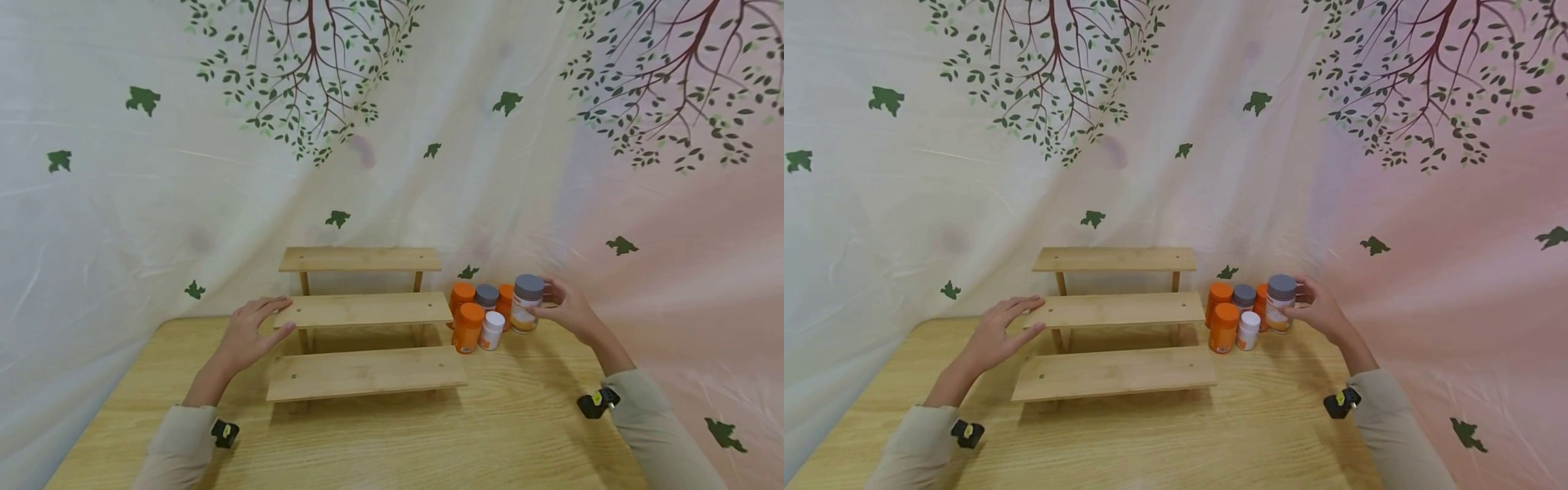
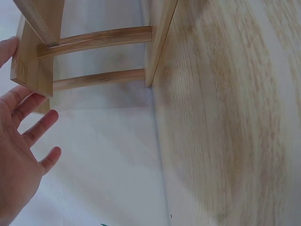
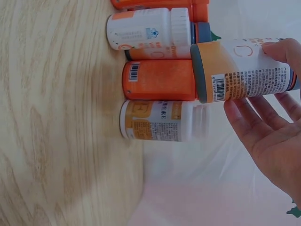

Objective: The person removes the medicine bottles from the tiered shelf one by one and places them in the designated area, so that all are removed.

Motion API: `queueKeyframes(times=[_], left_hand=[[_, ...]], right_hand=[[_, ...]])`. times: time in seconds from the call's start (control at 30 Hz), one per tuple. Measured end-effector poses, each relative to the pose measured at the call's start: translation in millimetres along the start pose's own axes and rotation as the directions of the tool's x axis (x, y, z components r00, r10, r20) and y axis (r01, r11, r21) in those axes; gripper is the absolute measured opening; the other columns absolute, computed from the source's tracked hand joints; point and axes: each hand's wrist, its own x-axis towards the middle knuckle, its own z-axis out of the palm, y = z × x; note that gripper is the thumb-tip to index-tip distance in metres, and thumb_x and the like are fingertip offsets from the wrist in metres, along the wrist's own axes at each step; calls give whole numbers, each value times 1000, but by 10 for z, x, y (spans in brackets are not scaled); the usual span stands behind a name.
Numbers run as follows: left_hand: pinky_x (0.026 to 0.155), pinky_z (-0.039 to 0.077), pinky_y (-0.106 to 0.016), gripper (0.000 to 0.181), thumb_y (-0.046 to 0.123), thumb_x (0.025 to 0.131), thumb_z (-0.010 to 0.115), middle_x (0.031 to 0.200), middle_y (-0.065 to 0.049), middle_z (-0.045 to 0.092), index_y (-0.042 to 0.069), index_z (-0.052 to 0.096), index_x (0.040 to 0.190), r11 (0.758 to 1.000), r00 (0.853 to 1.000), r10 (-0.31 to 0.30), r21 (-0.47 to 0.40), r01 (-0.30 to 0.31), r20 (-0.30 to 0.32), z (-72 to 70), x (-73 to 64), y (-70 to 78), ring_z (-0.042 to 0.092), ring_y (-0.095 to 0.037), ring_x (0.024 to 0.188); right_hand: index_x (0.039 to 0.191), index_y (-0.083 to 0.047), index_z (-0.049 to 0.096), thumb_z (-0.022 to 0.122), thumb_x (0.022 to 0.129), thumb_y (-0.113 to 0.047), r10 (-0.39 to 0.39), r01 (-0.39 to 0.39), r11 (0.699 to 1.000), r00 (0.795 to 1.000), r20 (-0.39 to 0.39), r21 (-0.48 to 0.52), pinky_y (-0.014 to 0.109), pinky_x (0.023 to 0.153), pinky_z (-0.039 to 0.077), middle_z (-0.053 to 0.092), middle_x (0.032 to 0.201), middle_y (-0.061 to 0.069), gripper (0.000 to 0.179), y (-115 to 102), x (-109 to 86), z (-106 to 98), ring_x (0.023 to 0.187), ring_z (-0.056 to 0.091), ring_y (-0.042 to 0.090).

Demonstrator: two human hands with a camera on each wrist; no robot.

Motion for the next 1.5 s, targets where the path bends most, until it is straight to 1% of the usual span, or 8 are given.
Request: queueKeyframes(times=[0.23,0.37,0.47,0.67,0.77,1.17,1.37,1.5], left_hand=[[101,37,-69,49,29,92,75,137,-14,64,9,66,135,1000,1000,-9,4,9,7,-10,7,8,55,-41,128],[101,36,-69,49,30,92,74,138,-14,63,9,66,135,1000,1000,-17,4,17,15,-18,5,15,55,-41,128],[101,37,-69,49,29,92,75,137,-14,64,9,66,135,1000,1000,-15,4,15,13,-19,5,16,55,-40,128],[100,38,-69,48,28,91,75,137,-14,64,8,66,134,1000,1000,4,10,-4,0,-14,2,4,56,-41,127],[100,38,-69,48,28,91,75,136,-15,64,8,66,134,1000,1000,10,9,-10,-5,-15,1,4,56,-41,126],[101,39,-69,49,29,91,75,137,-15,64,8,66,134,1000,1000,9,27,-9,1,-19,11,8,57,-41,126],[100,40,-68,49,28,91,75,136,-14,64,8,65,135,1000,1000,8,20,-9,7,-10,14,-2,57,-40,125],[101,40,-68,50,28,92,75,136,-14,64,8,65,136,1000,1000,-1,17,1,14,-12,16,-1,57,-40,126]], right_hand=[[148,5,42,75,93,-15,24,-24,1000,1000,-5,-13,17,83,52,59,130,27,67,92,-10,5,98,58,-5],[148,5,43,75,93,-15,33,-33,999,999,-5,-16,16,83,52,58,133,30,67,124,-30,18,99,58,-2],[147,4,43,75,93,-16,44,-44,999,999,2,-16,17,83,52,58,134,30,66,144,-46,31,102,59,6],[148,3,42,73,95,-15,66,-66,998,998,17,-22,20,83,53,57,135,29,65,221,-63,56,112,60,30],[149,3,42,73,95,-14,62,-62,998,998,15,-25,20,83,53,57,136,28,64,285,-61,71,115,59,35],[145,3,46,75,93,-11,21,-21,1000,1000,22,15,21,82,55,59,132,24,61,408,-69,139,102,60,8],[149,3,43,75,92,-11,19,-20,999,1000,24,39,19,85,54,58,132,24,67,427,-82,182,102,60,2],[154,3,37,75,93,-13,39,-41,998,999,38,38,18,85,54,55,138,28,73,434,-95,203,104,60,5]])
